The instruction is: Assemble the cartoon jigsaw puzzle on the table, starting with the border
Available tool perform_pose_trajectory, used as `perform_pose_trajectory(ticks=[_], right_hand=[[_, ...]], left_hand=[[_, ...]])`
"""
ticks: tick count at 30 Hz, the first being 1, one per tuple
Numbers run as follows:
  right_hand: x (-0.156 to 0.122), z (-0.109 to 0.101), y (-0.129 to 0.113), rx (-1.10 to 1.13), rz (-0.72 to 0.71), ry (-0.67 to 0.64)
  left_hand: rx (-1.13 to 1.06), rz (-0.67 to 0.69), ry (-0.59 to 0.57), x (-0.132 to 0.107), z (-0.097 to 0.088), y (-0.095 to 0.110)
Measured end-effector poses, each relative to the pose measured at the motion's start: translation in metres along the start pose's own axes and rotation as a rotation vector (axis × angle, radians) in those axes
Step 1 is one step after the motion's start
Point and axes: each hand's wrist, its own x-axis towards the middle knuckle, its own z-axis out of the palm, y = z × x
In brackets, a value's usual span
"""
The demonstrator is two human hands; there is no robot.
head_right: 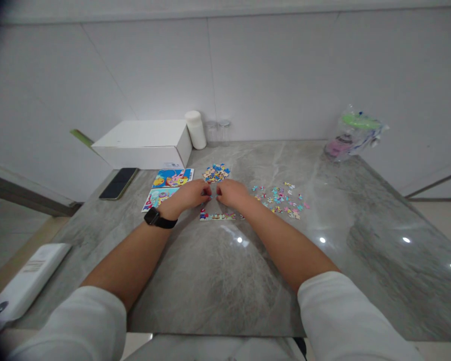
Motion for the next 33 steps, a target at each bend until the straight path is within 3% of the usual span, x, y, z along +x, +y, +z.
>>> perform_pose_trajectory(ticks=[6,11,17,20,24,28,30,33], right_hand=[[0.0,-0.005,-0.002,0.02,0.008,0.021],[-0.003,-0.036,0.013,0.087,0.038,0.087],[-0.033,-0.096,0.073,0.131,0.196,0.268],[-0.051,-0.11,0.109,0.052,0.317,0.241],[-0.061,-0.103,0.141,-0.063,0.454,-0.022],[-0.053,-0.083,0.155,-0.109,0.544,-0.269],[-0.046,-0.074,0.158,-0.115,0.581,-0.323],[-0.037,-0.061,0.16,-0.09,0.589,-0.273]], left_hand=[[-0.003,-0.009,-0.01,0.001,-0.006,0.002],[-0.004,-0.025,0.156,0.002,-0.019,0.015],[-0.066,-0.082,0.323,-0.006,-0.037,0.031],[-0.093,-0.101,0.366,-0.009,-0.04,0.033],[-0.082,-0.123,0.399,-0.009,-0.04,0.034],[-0.1,-0.105,0.405,-0.01,-0.04,0.035],[-0.111,-0.109,0.409,-0.011,-0.041,0.035],[-0.132,-0.103,0.411,-0.011,-0.042,0.035]])
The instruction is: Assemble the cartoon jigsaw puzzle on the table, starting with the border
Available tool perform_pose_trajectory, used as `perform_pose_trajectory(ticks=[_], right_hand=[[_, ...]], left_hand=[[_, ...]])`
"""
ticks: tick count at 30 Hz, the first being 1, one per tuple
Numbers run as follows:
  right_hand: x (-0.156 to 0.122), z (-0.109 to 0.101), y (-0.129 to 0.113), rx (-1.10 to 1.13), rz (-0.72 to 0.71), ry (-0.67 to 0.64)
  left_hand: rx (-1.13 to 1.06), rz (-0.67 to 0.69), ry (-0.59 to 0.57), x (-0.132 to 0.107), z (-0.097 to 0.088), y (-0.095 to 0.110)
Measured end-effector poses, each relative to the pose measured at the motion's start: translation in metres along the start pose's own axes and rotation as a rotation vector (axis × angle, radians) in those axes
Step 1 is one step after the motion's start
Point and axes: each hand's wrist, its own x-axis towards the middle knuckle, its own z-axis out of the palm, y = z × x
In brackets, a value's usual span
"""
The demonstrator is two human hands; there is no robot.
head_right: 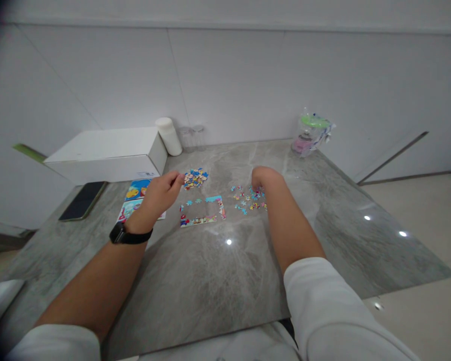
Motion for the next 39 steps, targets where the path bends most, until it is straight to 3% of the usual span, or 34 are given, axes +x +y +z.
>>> perform_pose_trajectory(ticks=[5,9,12,19,30,39], right_hand=[[0.007,0.011,-0.013,0.189,-0.014,0.14],[0.006,0.015,-0.021,0.156,-0.089,0.212],[0.004,0.014,-0.026,0.078,-0.075,0.178],[0.001,0.006,-0.036,-0.194,-0.106,-0.041],[0.005,0.004,-0.034,-0.166,-0.164,-0.065],[0.01,0.006,-0.036,-0.175,-0.121,-0.037]], left_hand=[[-0.011,0.033,0.024,0.0,0.0,-0.002],[-0.031,0.054,0.036,0.0,-0.001,-0.001],[-0.036,0.052,0.036,-0.001,-0.002,0.001],[-0.018,0.063,-0.008,-0.002,0.001,0.005],[-0.02,0.081,-0.011,-0.002,0.006,0.004],[-0.003,0.085,-0.034,-0.002,0.01,0.003]])
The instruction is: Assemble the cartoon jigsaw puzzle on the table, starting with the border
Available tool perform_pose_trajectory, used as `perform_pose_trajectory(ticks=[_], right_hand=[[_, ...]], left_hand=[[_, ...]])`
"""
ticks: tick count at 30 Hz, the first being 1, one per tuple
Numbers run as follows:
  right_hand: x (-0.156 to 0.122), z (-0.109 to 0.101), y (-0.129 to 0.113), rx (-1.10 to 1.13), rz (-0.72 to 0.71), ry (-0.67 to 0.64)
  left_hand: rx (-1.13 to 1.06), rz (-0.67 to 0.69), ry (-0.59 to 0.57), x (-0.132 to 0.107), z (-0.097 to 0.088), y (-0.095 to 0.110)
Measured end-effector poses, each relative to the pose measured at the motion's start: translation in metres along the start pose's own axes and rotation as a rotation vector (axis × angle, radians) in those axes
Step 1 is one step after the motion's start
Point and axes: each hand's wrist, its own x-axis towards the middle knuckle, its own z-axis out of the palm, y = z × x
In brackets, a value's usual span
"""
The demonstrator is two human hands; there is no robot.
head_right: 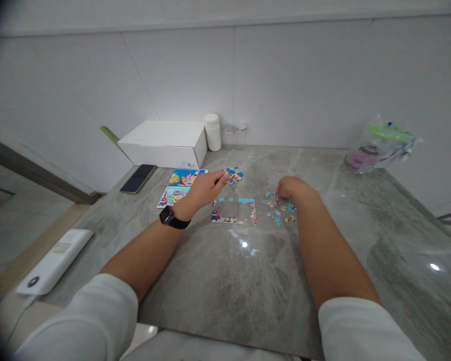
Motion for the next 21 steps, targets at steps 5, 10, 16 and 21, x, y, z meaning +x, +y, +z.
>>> perform_pose_trajectory(ticks=[5,10,16,21], right_hand=[[-0.0018,-0.0001,-0.0009,-0.006,-0.015,-0.014],[-0.0008,0.0014,-0.0024,-0.005,-0.031,0.007],[0.0003,0.0016,-0.0008,-0.011,-0.007,0.019],[-0.0062,-0.0011,-0.0044,-0.001,-0.002,0.029]], left_hand=[[-0.007,-0.007,-0.018,-0.001,0.0003,0.0018],[0.0,0.011,-0.022,-0.0011,0.0026,0.0004],[-0.007,0.012,-0.034,-0.0005,0.0027,-0.001],[0.006,0.007,-0.053,-0.0006,0.0011,0.0006]])
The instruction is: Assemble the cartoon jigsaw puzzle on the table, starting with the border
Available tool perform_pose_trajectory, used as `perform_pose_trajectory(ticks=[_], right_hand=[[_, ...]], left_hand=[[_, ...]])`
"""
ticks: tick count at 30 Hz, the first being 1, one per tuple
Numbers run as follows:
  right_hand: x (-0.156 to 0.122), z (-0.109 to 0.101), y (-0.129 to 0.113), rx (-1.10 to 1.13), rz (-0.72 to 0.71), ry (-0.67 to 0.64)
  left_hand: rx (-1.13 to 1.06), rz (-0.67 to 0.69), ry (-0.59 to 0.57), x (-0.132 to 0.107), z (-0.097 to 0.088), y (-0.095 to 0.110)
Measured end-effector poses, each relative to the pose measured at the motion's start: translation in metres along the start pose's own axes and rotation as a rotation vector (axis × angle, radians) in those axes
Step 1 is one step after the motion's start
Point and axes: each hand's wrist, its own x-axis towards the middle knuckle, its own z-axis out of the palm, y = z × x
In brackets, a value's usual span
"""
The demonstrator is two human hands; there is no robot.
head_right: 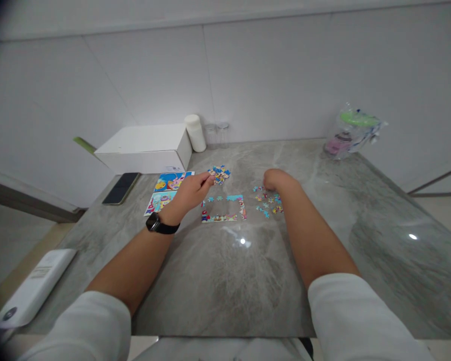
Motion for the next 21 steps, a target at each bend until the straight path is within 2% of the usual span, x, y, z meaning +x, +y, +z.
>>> perform_pose_trajectory(ticks=[21], right_hand=[[-0.0032,-0.0009,-0.0039,0.044,0.008,0.03]], left_hand=[[-0.003,0.016,-0.007,0.0001,0.0036,-0.0025]])
